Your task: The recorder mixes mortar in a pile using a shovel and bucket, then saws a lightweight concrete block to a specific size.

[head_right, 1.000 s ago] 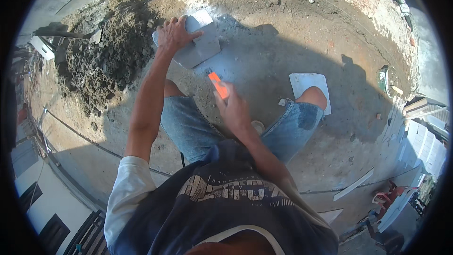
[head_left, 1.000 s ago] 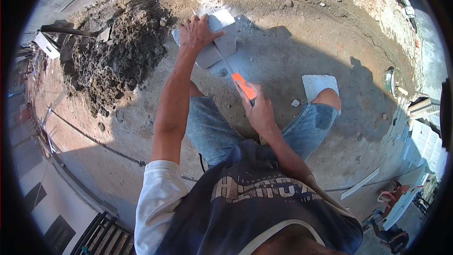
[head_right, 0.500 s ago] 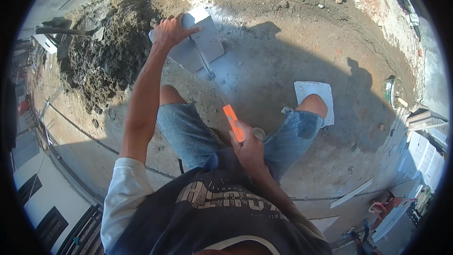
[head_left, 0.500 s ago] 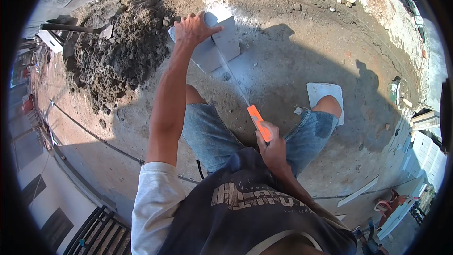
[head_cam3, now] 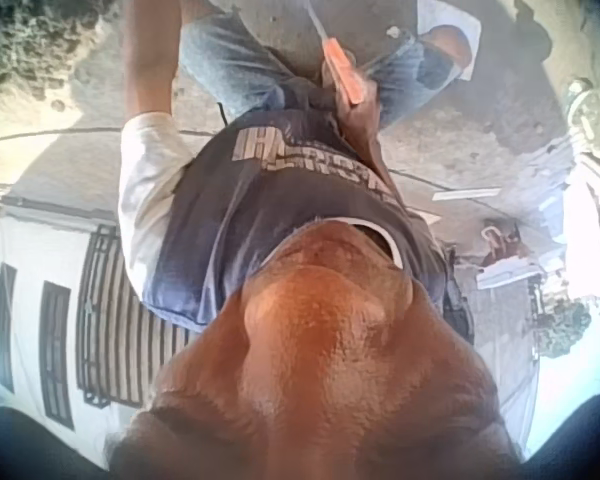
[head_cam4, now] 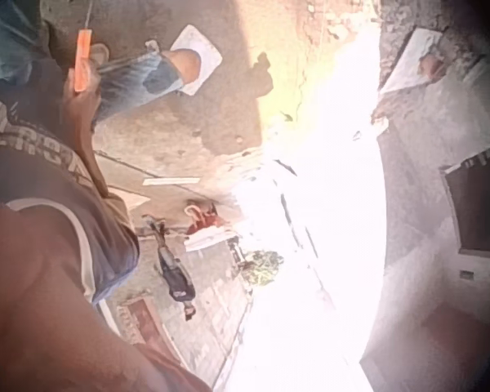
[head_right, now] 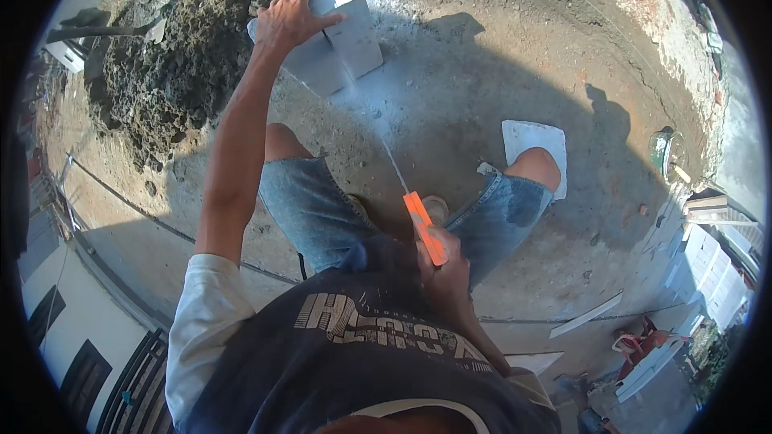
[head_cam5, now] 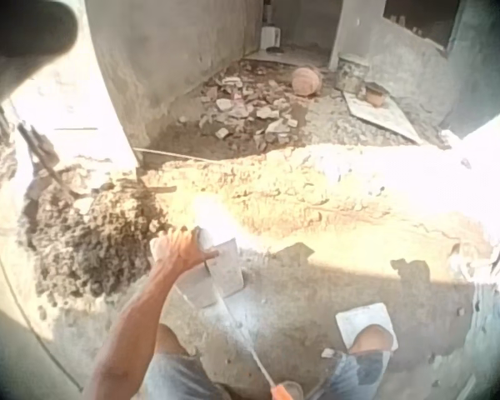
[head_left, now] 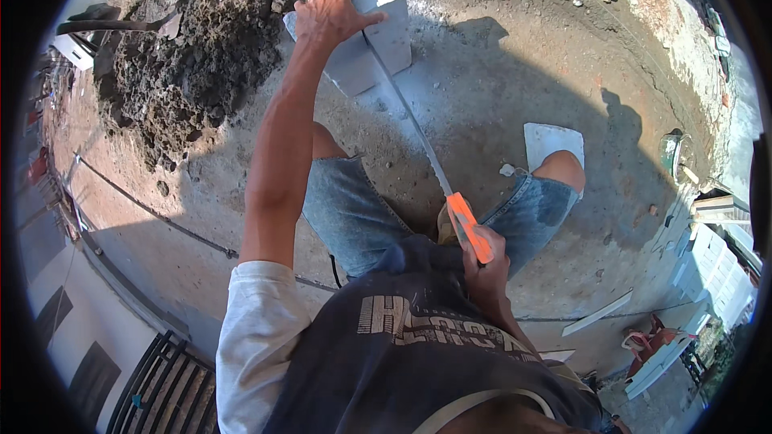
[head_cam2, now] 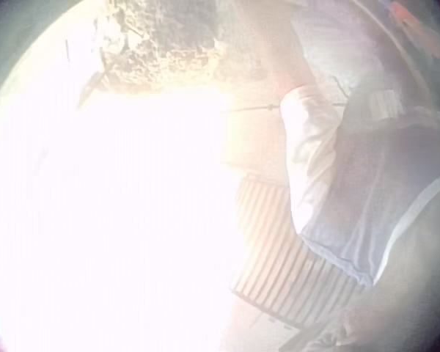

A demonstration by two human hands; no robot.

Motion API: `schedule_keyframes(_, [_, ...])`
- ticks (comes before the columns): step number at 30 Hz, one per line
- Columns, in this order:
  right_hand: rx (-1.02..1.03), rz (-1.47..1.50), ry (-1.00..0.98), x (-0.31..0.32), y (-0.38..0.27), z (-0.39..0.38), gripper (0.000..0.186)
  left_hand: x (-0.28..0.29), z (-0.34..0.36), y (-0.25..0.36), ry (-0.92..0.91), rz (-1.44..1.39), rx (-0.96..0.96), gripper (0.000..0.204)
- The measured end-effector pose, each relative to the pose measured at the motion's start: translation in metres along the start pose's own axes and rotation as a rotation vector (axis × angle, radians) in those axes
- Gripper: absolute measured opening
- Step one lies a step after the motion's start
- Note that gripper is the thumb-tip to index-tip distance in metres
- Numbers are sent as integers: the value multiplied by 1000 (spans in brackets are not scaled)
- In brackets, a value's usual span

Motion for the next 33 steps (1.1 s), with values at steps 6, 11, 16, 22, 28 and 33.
schedule_keyframes(6, [224, -84, 59, -70, -15, 157, 34, -1, -22, 37, 276, 57, -172, 93])
schedule_keyframes(11, [186, -62, 49, -75, -10, 117, 37, -23, -24, 13, 134, -3, -122, 88])
schedule_keyframes(16, [78, 52, -11, -21, 25, 18, 33, -7, -27, 15, 161, -11, -57, 87])
schedule_keyframes(22, [188, -77, 30, -87, -22, 184, 33, -11, -38, 36, 200, -42, -94, 87])
schedule_keyframes(28, [-23, 26, -31, -15, 23, 3, 34, 3, -19, 18, 137, 11, -123, 91])
schedule_keyframes(33, [135, -139, 31, -66, 7, 120, 34, -8, -51, 41, 210, 20, -115, 88])
Point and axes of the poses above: each hand's wrist, its own z-axis towards the middle knuckle, its own x-axis out of the back of the hand, y = z × x, the point moved 3 cm from there along z, towards the middle knuckle, and after that the axes turned 1 degree about -x, right-handed, at the moved point
